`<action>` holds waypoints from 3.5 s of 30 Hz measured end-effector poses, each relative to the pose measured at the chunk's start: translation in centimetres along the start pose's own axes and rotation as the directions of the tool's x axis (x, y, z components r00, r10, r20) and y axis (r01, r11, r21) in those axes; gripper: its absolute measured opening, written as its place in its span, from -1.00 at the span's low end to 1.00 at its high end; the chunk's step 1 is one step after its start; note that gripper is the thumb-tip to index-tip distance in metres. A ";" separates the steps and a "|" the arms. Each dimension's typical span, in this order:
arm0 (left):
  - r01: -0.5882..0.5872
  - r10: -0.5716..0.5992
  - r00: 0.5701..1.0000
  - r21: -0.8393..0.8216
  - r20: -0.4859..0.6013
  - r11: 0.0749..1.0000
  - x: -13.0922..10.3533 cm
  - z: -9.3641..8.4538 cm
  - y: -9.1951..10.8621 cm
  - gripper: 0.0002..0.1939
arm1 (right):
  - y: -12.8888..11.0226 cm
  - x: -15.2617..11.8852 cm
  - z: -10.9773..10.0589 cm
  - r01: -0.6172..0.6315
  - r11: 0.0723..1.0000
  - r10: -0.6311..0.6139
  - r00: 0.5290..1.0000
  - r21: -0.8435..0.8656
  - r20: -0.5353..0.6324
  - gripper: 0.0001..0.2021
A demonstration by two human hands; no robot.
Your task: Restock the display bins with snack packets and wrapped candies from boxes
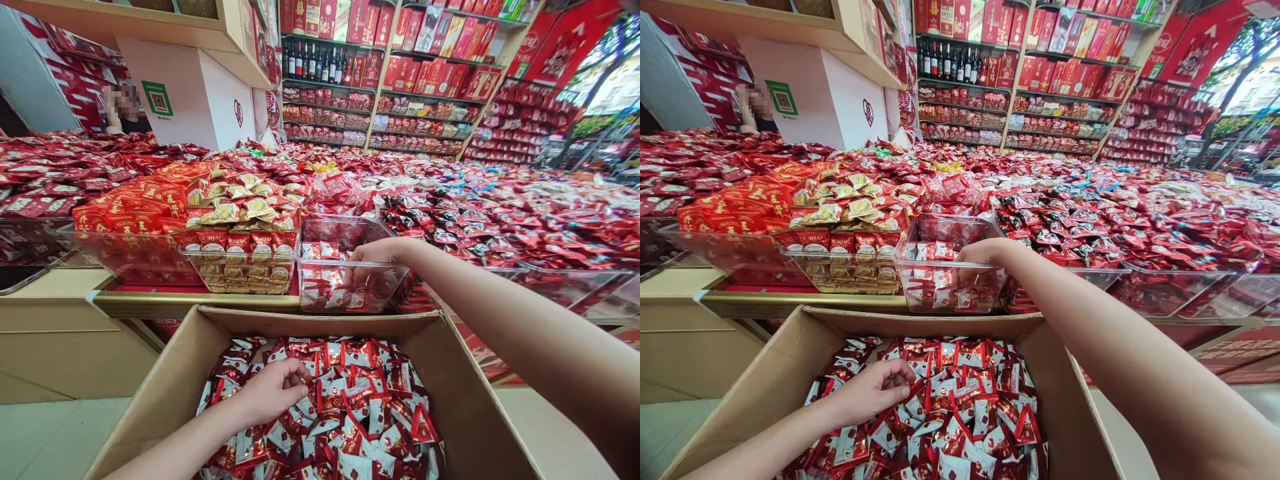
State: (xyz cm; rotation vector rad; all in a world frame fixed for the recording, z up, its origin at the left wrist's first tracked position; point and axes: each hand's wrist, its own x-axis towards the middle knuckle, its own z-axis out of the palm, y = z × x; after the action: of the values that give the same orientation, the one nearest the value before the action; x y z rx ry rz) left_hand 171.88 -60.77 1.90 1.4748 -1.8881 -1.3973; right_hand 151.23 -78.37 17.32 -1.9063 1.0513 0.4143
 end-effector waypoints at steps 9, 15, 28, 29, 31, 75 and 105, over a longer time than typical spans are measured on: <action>-0.009 0.009 1.000 0.016 -0.007 1.000 0.3 -0.2 -0.8 -0.80 | -1.5 -0.9 0.6 0.094 0.995 -0.093 0.994 -0.013 0.065 -0.69; -0.009 0.009 1.000 0.045 0.003 0.999 0.1 -0.2 -0.6 -0.81 | -1.6 -0.9 0.8 0.107 0.994 -0.107 0.994 0.022 0.021 -0.67; 0.012 -0.012 1.000 0.001 0.012 1.000 0.0 0.0 -0.4 -0.82 | -2.3 0.1 0.2 0.184 0.981 -0.172 0.970 0.057 -0.170 -0.79; 0.011 -0.011 1.000 0.005 0.007 1.000 0.0 0.0 -0.4 -0.83 | -2.7 0.2 0.1 0.179 0.984 -0.172 0.967 0.017 -0.187 -0.79; 0.005 -0.005 1.000 0.019 -0.005 1.000 0.1 0.0 -0.5 -0.83 | -3.6 0.4 0.0 0.184 0.981 -0.193 0.960 -0.065 -0.202 -0.78; 0.042 -0.182 0.948 0.465 0.261 0.885 -0.5 0.9 -3.2 -0.71 | -6.1 -6.2 5.0 0.377 0.857 -0.487 0.370 -0.352 -0.791 -0.69; 0.032 0.029 0.986 -0.361 0.162 0.932 -0.5 2.1 2.8 -0.69 | 5.2 -0.6 18.4 0.345 0.769 -0.176 0.924 0.538 -0.341 -0.68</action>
State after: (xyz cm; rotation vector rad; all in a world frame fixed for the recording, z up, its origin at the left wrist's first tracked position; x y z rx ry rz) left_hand 169.00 -59.43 3.54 1.2111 -1.6012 -1.8021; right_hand 148.96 -64.01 4.84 -1.5193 0.9199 -0.3294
